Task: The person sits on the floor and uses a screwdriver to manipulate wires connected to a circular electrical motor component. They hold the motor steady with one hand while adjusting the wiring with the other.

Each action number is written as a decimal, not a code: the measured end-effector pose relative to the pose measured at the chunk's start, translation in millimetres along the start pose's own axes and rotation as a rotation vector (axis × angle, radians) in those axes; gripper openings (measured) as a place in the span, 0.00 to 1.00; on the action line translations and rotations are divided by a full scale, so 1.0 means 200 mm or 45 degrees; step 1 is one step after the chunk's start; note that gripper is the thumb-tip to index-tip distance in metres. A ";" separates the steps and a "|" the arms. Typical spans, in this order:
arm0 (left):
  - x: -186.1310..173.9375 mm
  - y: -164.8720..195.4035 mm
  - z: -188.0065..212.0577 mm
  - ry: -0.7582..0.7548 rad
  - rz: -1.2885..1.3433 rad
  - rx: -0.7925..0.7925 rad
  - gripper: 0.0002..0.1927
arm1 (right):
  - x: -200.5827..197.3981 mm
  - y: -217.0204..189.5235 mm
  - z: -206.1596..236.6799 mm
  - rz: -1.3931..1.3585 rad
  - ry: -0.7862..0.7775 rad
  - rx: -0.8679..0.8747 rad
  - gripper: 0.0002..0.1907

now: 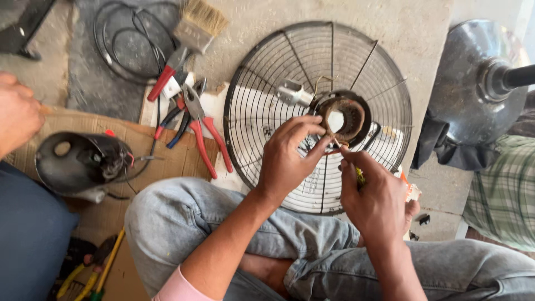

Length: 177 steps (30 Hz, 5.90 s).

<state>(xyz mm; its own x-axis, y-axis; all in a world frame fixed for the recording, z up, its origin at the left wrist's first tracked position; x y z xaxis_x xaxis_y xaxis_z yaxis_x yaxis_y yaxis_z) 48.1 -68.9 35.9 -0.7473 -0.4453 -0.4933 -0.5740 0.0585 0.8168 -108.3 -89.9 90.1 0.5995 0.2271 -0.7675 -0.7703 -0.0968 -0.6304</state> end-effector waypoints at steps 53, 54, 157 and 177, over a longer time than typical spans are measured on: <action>0.02 0.06 0.04 0.032 -0.209 0.111 0.10 | 0.00 0.12 -0.03 -0.051 -0.049 0.235 0.12; 0.02 0.06 0.03 0.020 -0.238 0.125 0.09 | -0.01 0.13 -0.03 0.024 -0.061 0.256 0.13; 0.06 -0.04 0.07 0.025 -0.030 -0.190 0.08 | 0.02 -0.01 0.04 -0.032 0.192 -0.194 0.06; 0.10 -0.01 0.08 0.071 0.008 -0.131 0.10 | 0.03 0.15 0.00 -0.081 0.176 -0.125 0.10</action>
<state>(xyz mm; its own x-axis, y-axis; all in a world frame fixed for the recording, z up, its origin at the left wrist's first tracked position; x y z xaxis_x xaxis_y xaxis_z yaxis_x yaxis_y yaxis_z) 28.1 -64.1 19.6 -0.7293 -0.4946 -0.4727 -0.5298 -0.0289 0.8476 -127.3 -91.6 66.4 0.6756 0.1013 -0.7303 -0.7091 -0.1822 -0.6812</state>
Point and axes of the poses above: each hand's wrist, its own z-axis away from the middle knuckle, its own x-axis out of the palm, y = z × x, the point moved 9 cm from there along -z, towards the middle knuckle, and after that the axes turned 12 degrees about -z, right-handed, at the moved point
